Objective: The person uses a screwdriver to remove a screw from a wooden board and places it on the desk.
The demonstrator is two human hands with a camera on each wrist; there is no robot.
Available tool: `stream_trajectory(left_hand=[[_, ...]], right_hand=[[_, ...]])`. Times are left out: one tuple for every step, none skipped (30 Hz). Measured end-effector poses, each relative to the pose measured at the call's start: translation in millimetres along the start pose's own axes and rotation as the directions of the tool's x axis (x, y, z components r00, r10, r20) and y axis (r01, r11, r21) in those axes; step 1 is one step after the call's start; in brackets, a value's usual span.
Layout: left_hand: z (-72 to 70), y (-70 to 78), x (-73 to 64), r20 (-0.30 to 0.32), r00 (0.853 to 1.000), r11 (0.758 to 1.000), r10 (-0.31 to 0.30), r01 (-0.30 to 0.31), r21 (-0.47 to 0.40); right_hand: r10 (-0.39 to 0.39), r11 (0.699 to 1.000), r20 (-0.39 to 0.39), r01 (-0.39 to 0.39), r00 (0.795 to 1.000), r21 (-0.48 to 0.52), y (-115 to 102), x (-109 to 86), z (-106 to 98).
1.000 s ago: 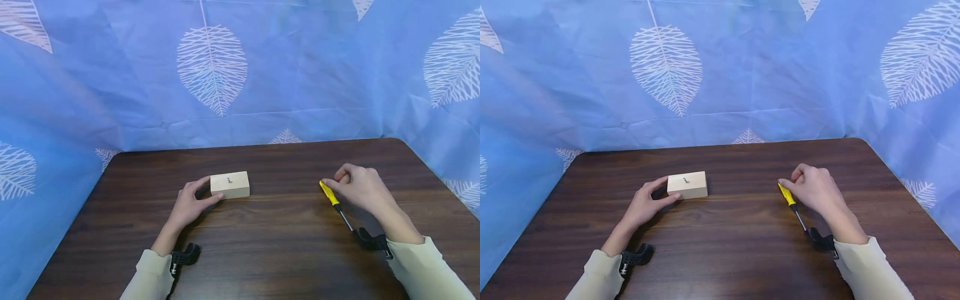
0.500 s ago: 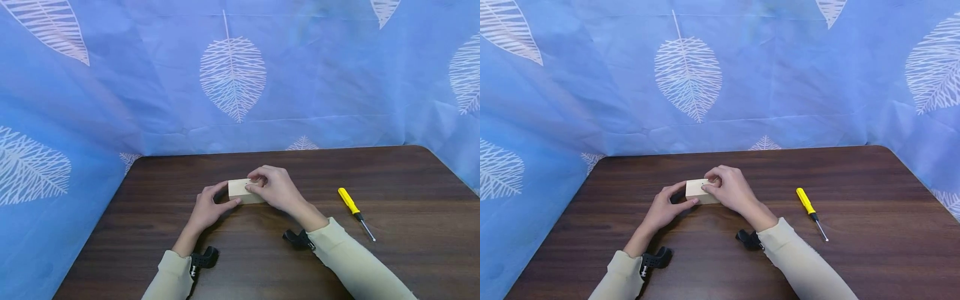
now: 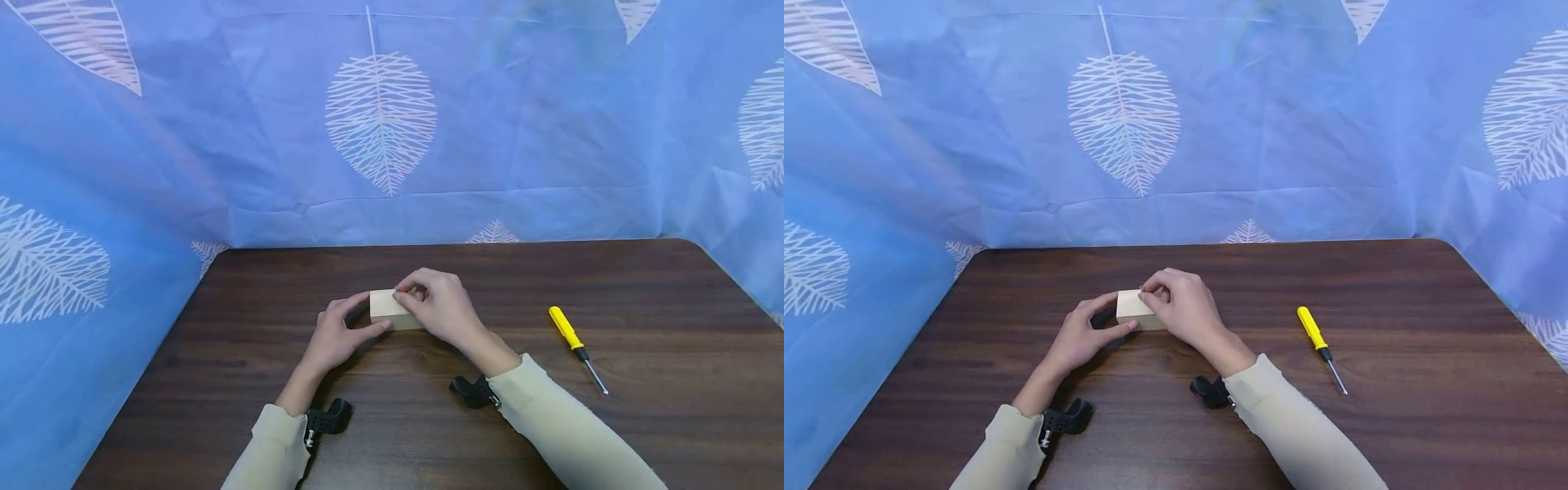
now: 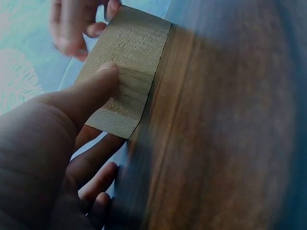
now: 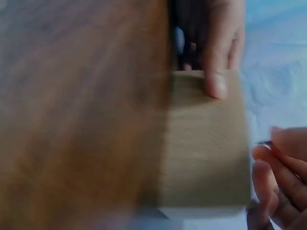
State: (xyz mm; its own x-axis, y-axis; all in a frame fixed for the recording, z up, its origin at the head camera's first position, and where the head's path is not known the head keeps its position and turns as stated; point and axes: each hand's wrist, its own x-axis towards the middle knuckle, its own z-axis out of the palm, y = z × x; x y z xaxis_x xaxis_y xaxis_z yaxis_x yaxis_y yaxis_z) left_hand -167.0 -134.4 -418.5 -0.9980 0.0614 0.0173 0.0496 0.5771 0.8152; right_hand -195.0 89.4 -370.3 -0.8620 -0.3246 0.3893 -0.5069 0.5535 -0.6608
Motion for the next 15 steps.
stream_trajectory(left_hand=[[2.2,0.1,-0.4,-0.004,1.000,1.000,0.001,-0.001,-0.004],[4.5,0.2,-0.7,-0.004,1.000,1.000,0.000,0.000,-0.008],[6.7,0.0,-1.1,-0.002,1.000,1.000,0.000,0.000,-0.010],[8.5,-0.3,-1.6,0.002,1.000,1.000,-0.001,0.001,-0.012],[9.7,-0.4,-2.0,0.004,1.000,1.000,-0.004,0.004,-0.012],[10.1,-0.6,-2.6,0.008,1.000,1.000,-0.008,0.008,-0.007],[10.0,-0.8,-2.9,0.013,1.000,1.000,-0.012,0.012,-0.004],[9.0,-0.9,-3.2,0.015,1.000,1.000,-0.014,0.014,0.001],[7.6,-1.1,-3.2,0.015,1.000,1.000,-0.015,0.015,0.007],[5.6,-1.0,-3.0,0.013,1.000,1.000,-0.015,0.015,0.011],[3.7,-0.9,-2.4,0.011,1.000,1.000,-0.011,0.011,0.016],[2.1,-1.0,-1.8,0.012,1.000,1.000,-0.007,0.007,0.021],[0.8,-1.4,-1.0,0.014,1.000,1.000,-0.003,0.003,0.023],[0.2,-1.6,-0.6,0.017,1.000,1.000,-0.004,0.004,0.025],[0.3,-2.5,-0.3,0.025,1.000,1.000,-0.004,0.003,0.028]], right_hand=[[0.021,1.000,-0.016,-0.021,1.000,0.012,0.9,-0.4,-5.5],[0.053,0.998,-0.028,-0.052,0.998,0.019,2.4,-1.7,-13.1],[0.088,0.996,-0.032,-0.088,0.996,0.016,4.4,-4.1,-22.3],[0.136,0.991,-0.025,-0.136,0.990,0.006,6.9,-7.8,-32.7],[0.191,0.981,-0.007,-0.191,0.982,-0.016,10.0,-13.0,-43.5],[0.246,0.968,0.019,-0.245,0.969,-0.052,13.7,-19.8,-54.1],[0.295,0.952,0.047,-0.289,0.954,-0.098,18.4,-27.7,-63.6],[0.342,0.934,0.078,-0.329,0.937,-0.141,23.3,-36.1,-72.1],[0.386,0.914,0.110,-0.364,0.916,-0.178,28.0,-44.5,-78.8],[0.427,0.895,0.140,-0.396,0.893,-0.203,32.1,-52.3,-84.2],[0.459,0.879,0.162,-0.419,0.874,-0.227,35.8,-59.5,-88.2],[0.479,0.868,0.177,-0.434,0.860,-0.243,39.0,-65.8,-90.8],[0.498,0.858,0.187,-0.449,0.847,-0.250,41.8,-71.2,-92.3],[0.510,0.851,0.196,-0.459,0.837,-0.254,44.7,-75.6,-93.1],[0.522,0.845,0.200,-0.470,0.829,-0.257,46.6,-78.9,-92.9]])
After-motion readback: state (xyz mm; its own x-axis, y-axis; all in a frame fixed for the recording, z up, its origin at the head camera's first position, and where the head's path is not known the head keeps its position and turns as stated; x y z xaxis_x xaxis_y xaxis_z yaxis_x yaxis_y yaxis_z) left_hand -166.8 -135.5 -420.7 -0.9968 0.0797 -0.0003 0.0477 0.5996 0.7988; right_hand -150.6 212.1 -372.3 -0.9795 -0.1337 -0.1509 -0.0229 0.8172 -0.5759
